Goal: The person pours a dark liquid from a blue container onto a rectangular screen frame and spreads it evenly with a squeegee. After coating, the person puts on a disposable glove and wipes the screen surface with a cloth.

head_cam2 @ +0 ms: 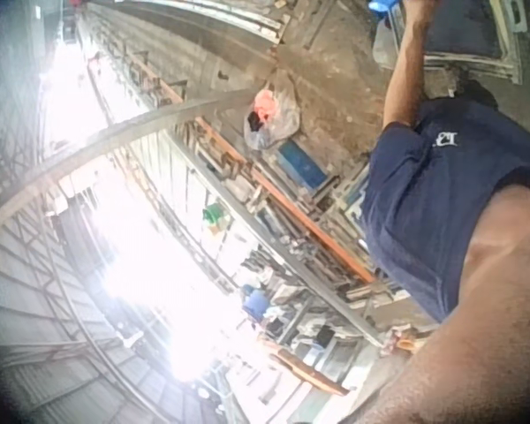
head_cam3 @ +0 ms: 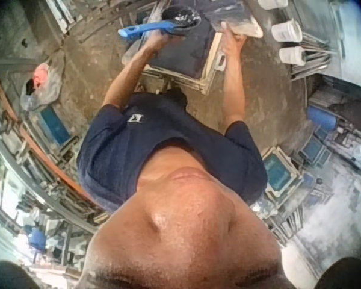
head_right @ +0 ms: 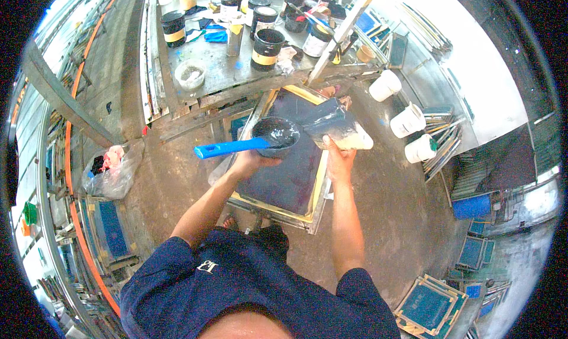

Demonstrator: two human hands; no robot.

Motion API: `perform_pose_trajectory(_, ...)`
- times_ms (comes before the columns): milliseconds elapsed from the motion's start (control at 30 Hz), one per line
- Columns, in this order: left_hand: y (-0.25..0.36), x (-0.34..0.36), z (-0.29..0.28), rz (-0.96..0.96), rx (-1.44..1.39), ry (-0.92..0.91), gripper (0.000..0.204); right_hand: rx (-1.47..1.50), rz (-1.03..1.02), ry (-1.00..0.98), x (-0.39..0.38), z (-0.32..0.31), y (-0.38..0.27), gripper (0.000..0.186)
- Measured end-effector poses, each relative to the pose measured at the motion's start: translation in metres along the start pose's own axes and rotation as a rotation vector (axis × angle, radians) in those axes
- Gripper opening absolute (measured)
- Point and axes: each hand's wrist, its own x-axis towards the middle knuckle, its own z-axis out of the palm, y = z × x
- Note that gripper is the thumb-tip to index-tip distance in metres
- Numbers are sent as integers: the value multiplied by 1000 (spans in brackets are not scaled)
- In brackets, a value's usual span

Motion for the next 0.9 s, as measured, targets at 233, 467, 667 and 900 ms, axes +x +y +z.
perform_pose_trajectory(233, 3, 11, 8, -5, -22, -7, 90, -202, -48, 17, -19, 6, -4, 41)
perform_pose_trajectory(467, 53, 0, 19, -82, -46, -56, 90, -609, -122, -45, -19, -10, -12, 31)
perform_pose_trajectory(667, 66, -17, 5, -132, 120, -88, 77, -788, -258, -225, -10, -60, 14, 33)
perform_pose_trajectory(900, 42, -79, -50, -70, 377, -92, 56, -1078, -91, -634, -45, -64, 74, 25)
